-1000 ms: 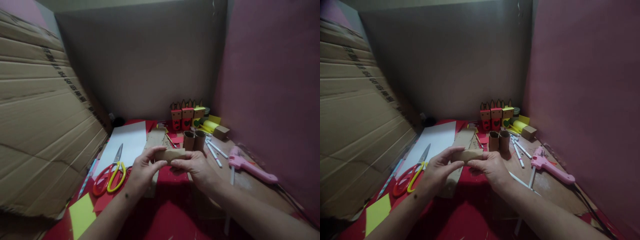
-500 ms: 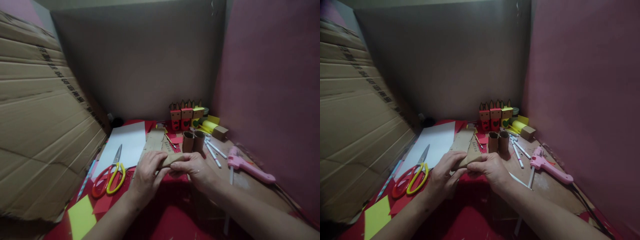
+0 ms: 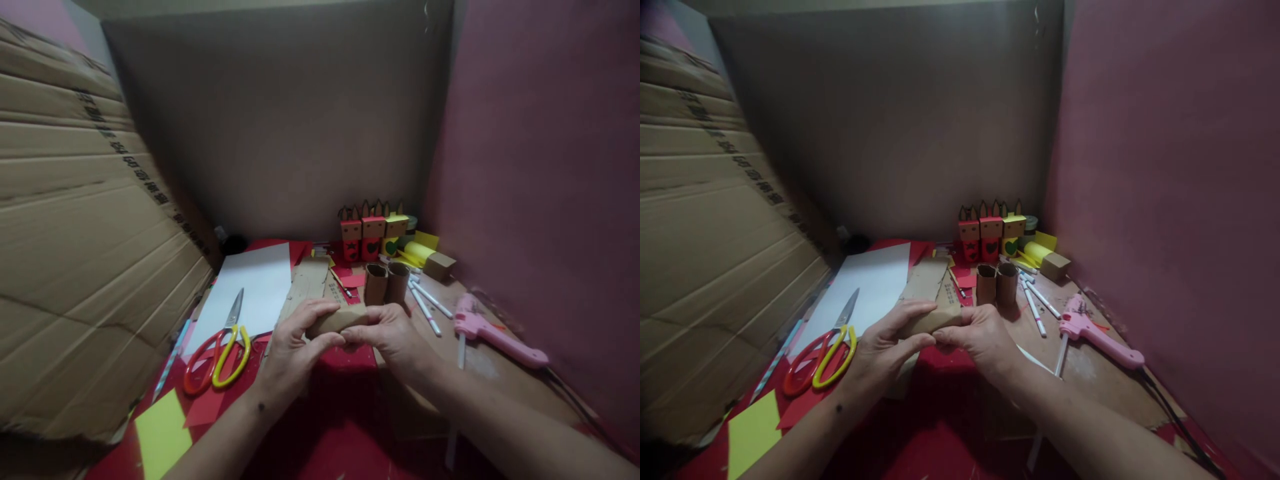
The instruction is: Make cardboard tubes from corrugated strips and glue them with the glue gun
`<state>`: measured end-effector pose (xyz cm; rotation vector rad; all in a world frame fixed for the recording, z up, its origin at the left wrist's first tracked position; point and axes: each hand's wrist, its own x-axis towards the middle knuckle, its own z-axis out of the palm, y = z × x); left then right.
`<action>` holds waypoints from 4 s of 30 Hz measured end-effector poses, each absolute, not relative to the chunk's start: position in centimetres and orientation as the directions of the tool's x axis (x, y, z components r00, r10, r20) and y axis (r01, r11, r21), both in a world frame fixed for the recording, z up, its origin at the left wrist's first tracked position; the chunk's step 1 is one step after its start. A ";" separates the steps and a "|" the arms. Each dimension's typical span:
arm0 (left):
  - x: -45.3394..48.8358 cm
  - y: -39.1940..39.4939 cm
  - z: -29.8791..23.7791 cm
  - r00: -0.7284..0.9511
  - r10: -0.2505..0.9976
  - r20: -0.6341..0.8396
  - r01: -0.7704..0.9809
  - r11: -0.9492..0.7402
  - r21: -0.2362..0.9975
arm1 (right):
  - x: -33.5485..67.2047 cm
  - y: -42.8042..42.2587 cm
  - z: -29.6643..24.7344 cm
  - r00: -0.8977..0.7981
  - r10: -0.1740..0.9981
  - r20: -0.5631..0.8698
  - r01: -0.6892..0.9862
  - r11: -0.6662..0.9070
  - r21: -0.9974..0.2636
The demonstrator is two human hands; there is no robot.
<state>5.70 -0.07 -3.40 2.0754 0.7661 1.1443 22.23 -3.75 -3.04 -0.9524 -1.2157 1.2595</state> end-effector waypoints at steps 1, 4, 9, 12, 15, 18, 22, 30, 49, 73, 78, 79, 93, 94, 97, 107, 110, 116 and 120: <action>5.7 0.0 -3.5 0.444 0.739 0.507 0.179 -0.627 0.758 | 22.2 -3.8 -3.1 -0.080 0.988 0.130 -0.165 0.116 -0.979; 5.7 0.1 -3.6 0.447 0.712 0.542 0.165 -0.661 0.732 | 22.2 -3.8 -3.1 -0.084 0.985 0.148 -0.177 0.131 -0.975; 5.9 -0.2 -3.8 0.489 0.674 0.553 0.115 -0.679 0.725 | 22.1 -3.9 -3.1 -0.077 0.985 0.157 -0.192 0.140 -0.971; 5.9 -0.2 -3.8 0.490 0.680 0.546 0.101 -0.666 0.739 | 22.2 -3.8 -3.1 -0.081 0.984 0.157 -0.195 0.139 -0.971; 5.8 0.2 -3.6 0.416 0.749 0.515 0.070 -0.591 0.804 | 22.7 -3.2 -3.0 -0.071 0.992 0.101 -0.248 0.081 -0.965; 5.5 0.7 -3.1 0.240 0.856 0.457 0.034 -0.478 0.878 | 23.5 -2.4 -3.2 -0.070 0.997 0.043 -0.376 0.013 -0.926; 5.4 0.3 -2.5 0.135 0.869 0.476 0.174 -0.494 0.852 | 24.2 -1.8 -3.6 -0.125 0.992 -0.017 -0.474 -0.074 -0.877; 6.0 -0.4 -2.3 0.302 0.846 0.439 0.313 -0.523 0.793 | 23.2 -2.6 -3.6 -0.108 0.994 0.011 -0.343 -0.027 -0.939; 6.5 0.5 -2.9 0.366 0.930 -0.028 -0.182 0.101 0.978 | 22.3 -3.2 -3.5 -0.062 0.992 0.111 -0.231 0.094 -0.968; 6.8 0.3 -3.2 0.368 0.929 -0.032 -0.146 0.092 0.985 | 22.6 -3.2 -3.2 0.052 0.999 -0.009 -0.128 -0.002 -0.992; 6.2 0.8 -3.0 0.518 0.854 0.045 -0.223 0.084 0.971 | 23.2 -2.8 -3.9 0.048 0.998 0.041 -0.151 0.048 -0.987; 6.0 0.9 -2.9 0.558 0.827 0.067 -0.249 0.089 0.965 | 23.4 -2.7 -3.9 0.031 0.999 0.021 -0.174 0.026 -0.984; 6.2 0.6 -2.6 0.465 0.881 0.089 -0.208 0.011 0.978 | 23.6 -2.8 -4.1 -0.023 0.999 0.032 -0.089 0.030 -0.996; 6.3 0.6 -2.6 0.453 0.888 0.074 -0.201 0.020 0.979 | 23.5 -2.8 -4.1 -0.021 0.999 0.044 -0.077 0.042 -0.996; 6.3 0.6 -2.7 0.427 0.903 0.058 -0.214 0.039 0.976 | 23.3 -2.8 -4.2 -0.033 0.999 0.043 -0.093 0.040 -0.995; 6.0 1.2 -3.0 0.504 0.862 0.042 -0.284 0.120 0.951 | 23.2 -2.6 -4.3 0.014 1.000 -0.024 -0.234 -0.020 -0.972; 6.1 1.2 -3.0 0.491 0.869 0.061 -0.270 0.085 0.959 | 23.1 -2.7 -4.0 0.036 0.999 0.015 -0.219 0.023 -0.975; 6.4 0.6 -4.1 0.308 0.892 0.331 -0.023 -0.341 0.940 | 23.0 -2.5 -4.3 0.027 0.999 0.018 -0.298 0.025 -0.954; 6.3 0.3 -4.9 0.259 0.820 0.511 0.116 -0.552 0.826 | 22.7 -2.2 -4.6 -0.041 0.999 -0.011 -0.452 -0.029 -0.891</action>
